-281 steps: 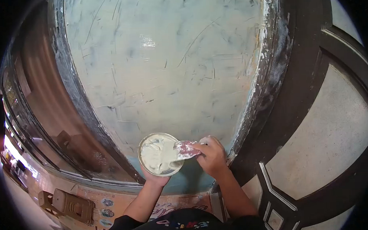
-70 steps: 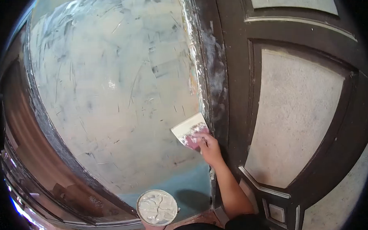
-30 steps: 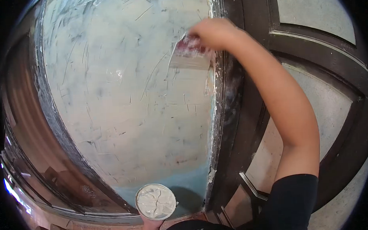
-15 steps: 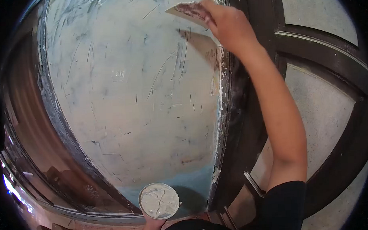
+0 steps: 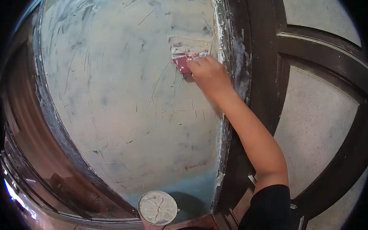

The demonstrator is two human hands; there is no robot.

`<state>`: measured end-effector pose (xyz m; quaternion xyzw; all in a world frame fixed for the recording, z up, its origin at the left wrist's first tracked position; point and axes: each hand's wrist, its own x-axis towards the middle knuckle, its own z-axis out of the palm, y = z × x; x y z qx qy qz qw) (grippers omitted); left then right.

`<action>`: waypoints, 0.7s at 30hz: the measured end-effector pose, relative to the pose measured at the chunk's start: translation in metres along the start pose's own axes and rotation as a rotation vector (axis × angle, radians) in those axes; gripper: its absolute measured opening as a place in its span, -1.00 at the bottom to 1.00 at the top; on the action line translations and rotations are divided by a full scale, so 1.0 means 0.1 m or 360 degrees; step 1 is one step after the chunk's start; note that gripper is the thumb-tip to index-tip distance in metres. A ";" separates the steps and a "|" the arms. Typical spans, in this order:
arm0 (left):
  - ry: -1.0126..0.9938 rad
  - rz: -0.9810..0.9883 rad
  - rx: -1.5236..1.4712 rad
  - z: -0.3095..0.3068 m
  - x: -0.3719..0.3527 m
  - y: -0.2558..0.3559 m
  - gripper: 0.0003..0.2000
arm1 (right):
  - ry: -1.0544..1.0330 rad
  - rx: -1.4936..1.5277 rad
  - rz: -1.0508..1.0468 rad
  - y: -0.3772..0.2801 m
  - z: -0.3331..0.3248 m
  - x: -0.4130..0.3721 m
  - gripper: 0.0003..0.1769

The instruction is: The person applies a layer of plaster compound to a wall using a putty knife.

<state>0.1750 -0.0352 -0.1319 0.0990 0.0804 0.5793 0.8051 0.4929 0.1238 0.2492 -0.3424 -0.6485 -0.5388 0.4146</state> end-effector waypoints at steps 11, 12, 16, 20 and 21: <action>-0.0050 -0.0025 0.0286 0.11 -0.08 -0.13 -0.32 | 0.0018 0.0179 -0.0197 -0.25 -0.73 -0.60 -0.70; -0.0038 -0.0024 0.0307 0.09 -0.08 -0.13 -0.32 | 0.0020 0.0177 -0.0197 -0.26 -0.79 -0.50 -0.70; -0.0086 -0.0211 -0.0312 0.20 -0.09 -0.12 -0.34 | -0.0787 0.0784 -0.0049 -0.16 -0.72 -0.12 -0.78; -0.0126 -0.0107 -0.0166 0.23 -0.09 -0.14 -0.35 | -0.0604 0.0542 0.0194 0.41 -0.49 0.33 -0.68; -0.0133 -0.0099 -0.0164 0.24 -0.11 -0.14 -0.35 | -0.0526 0.0508 0.0227 0.60 -0.53 0.52 -0.66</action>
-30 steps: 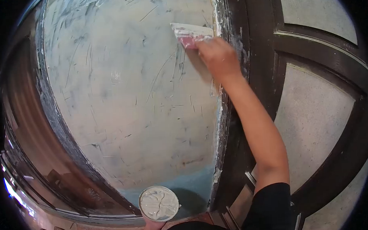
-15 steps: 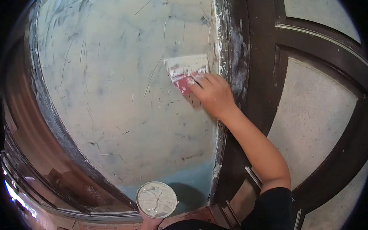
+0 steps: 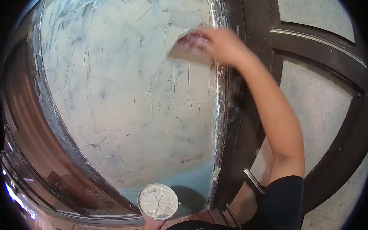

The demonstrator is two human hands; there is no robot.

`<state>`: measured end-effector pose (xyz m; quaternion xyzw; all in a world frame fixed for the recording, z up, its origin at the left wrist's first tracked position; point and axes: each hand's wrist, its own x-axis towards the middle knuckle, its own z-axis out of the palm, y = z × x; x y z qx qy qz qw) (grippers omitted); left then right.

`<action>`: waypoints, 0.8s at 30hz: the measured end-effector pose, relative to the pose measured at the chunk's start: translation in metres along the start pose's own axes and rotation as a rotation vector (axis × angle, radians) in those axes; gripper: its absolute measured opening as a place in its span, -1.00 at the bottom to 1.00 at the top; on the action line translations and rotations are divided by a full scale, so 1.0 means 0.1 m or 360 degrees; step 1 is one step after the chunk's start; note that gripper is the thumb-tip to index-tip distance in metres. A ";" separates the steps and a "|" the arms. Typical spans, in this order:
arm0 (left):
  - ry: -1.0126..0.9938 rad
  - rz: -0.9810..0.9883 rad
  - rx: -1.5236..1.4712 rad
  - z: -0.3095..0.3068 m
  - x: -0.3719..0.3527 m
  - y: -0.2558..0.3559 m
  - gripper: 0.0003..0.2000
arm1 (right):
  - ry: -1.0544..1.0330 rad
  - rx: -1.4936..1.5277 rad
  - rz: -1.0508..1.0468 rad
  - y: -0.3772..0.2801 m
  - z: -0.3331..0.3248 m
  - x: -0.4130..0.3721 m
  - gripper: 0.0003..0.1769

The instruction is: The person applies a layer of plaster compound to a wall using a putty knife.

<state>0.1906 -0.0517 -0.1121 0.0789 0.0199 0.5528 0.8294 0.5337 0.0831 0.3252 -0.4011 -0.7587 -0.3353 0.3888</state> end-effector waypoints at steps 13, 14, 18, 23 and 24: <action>0.0097 0.0126 0.0215 -0.24 0.06 -0.01 -0.31 | 0.0405 -0.0303 -0.0223 -0.50 1.17 -1.42 -0.60; 0.0088 0.0132 0.0213 -0.24 0.06 -0.01 -0.31 | 0.0424 -0.0279 -0.0256 -0.56 1.35 -1.75 -0.60; 0.0134 0.0124 0.0227 -0.22 0.08 0.02 -0.33 | 0.0475 -0.0096 -0.0081 -0.77 1.27 -2.17 -0.66; 0.0087 -0.0041 -0.0386 -0.18 0.10 0.08 -0.33 | -0.0249 0.0441 0.0104 -0.77 0.54 -1.43 -0.77; 0.0087 0.0009 -0.0180 -0.18 0.12 0.06 -0.31 | -0.0377 0.0337 0.0046 -0.70 0.51 -1.25 -0.82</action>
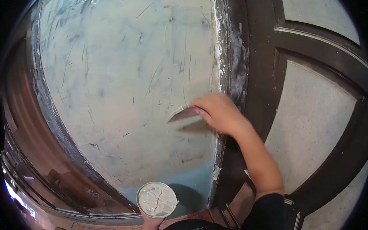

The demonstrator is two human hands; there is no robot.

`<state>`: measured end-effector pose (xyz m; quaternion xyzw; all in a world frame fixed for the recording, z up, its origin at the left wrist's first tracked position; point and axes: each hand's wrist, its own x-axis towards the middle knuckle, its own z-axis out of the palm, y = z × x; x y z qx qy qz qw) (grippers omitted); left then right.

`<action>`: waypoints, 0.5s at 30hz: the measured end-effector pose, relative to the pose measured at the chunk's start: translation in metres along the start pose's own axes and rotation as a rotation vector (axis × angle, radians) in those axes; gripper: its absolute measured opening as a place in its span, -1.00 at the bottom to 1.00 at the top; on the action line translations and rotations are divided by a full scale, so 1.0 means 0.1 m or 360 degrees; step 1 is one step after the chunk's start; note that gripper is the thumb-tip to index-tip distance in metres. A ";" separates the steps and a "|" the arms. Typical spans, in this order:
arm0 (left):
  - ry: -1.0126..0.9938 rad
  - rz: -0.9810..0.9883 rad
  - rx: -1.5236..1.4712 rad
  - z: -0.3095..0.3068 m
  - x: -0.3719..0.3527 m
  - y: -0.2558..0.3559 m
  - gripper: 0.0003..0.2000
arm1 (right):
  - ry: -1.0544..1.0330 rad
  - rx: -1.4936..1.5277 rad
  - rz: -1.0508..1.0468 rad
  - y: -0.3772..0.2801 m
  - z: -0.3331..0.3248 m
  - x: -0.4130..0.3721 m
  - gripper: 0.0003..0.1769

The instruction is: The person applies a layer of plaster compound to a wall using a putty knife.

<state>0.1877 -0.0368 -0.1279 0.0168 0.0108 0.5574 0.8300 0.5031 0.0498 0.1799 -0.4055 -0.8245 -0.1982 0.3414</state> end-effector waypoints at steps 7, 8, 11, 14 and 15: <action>-0.0059 0.0037 0.0269 0.01 -0.03 0.01 -0.27 | 0.0400 -0.0691 0.0193 0.51 -1.05 1.21 -0.63; -0.0035 0.0029 0.0211 0.01 -0.03 0.02 -0.26 | 0.0468 -0.0591 0.0106 0.57 -1.30 1.31 -0.60; -0.0131 0.0041 0.0152 0.01 -0.04 0.02 -0.25 | 0.0495 -0.0293 -0.0057 0.54 -1.54 1.29 -0.58; -0.0134 0.0015 0.0080 0.08 -0.05 0.01 -0.25 | 0.0039 0.0010 0.0028 0.26 -1.22 1.08 -0.61; -0.0130 0.0018 0.0066 0.09 -0.05 0.00 -0.25 | -0.0131 -0.0036 -0.0027 0.18 -1.00 1.00 -0.65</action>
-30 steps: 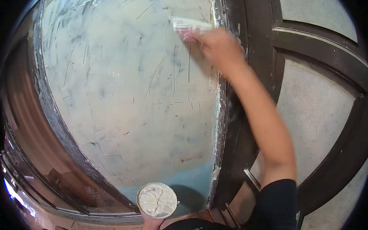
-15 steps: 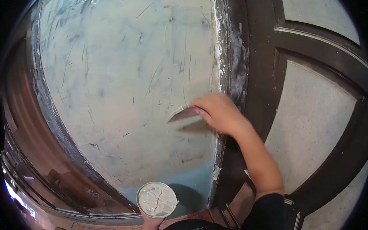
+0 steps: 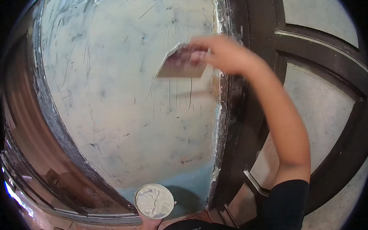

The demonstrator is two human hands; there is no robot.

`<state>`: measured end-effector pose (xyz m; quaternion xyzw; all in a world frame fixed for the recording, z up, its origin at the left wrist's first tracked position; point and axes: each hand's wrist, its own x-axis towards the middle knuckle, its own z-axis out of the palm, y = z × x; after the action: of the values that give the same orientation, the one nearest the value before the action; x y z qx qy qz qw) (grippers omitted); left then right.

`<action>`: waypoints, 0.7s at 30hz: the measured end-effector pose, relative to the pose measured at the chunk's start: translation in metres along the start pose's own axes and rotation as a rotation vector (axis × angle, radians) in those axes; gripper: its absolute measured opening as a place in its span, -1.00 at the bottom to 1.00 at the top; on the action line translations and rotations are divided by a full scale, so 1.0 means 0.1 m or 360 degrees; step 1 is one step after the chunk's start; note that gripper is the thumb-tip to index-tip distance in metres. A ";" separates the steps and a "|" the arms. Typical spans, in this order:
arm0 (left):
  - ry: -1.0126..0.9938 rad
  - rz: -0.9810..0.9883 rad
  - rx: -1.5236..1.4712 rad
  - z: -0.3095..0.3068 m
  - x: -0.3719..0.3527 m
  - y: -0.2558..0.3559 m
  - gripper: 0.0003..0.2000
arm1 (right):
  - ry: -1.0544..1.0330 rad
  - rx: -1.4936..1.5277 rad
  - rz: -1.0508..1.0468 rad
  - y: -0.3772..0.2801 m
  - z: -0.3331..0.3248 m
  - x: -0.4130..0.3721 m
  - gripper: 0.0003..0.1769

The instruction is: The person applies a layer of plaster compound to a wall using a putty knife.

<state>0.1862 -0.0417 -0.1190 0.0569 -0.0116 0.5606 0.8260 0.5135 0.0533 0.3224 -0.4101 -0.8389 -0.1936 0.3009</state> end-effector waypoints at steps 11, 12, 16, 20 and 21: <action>-0.0012 -0.0036 0.0157 0.06 0.01 -0.03 -0.29 | 0.0610 -0.0764 0.0156 0.55 -0.64 0.30 -0.57; 0.0037 0.0124 0.0571 0.09 -0.02 -0.06 -0.29 | 0.0597 -0.0558 0.0128 0.55 -0.71 0.31 -0.56; -0.0044 -0.0034 -0.0139 0.11 -0.03 -0.04 -0.32 | 0.0299 -0.0088 -0.0044 0.23 -0.25 0.07 -0.66; 0.0051 -0.0056 -0.0107 0.12 -0.02 0.00 -0.34 | -0.0474 -0.0429 -0.0067 -0.06 0.54 -0.13 -0.78; 0.0021 -0.0098 -0.0255 0.13 -0.01 0.00 -0.32 | -0.0467 -0.0427 -0.0068 -0.04 0.54 -0.10 -0.78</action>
<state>0.1862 -0.0444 -0.1059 -0.0128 -0.0494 0.5327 0.8448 0.4968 0.0758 0.2754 -0.4525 -0.8489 -0.2482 0.1138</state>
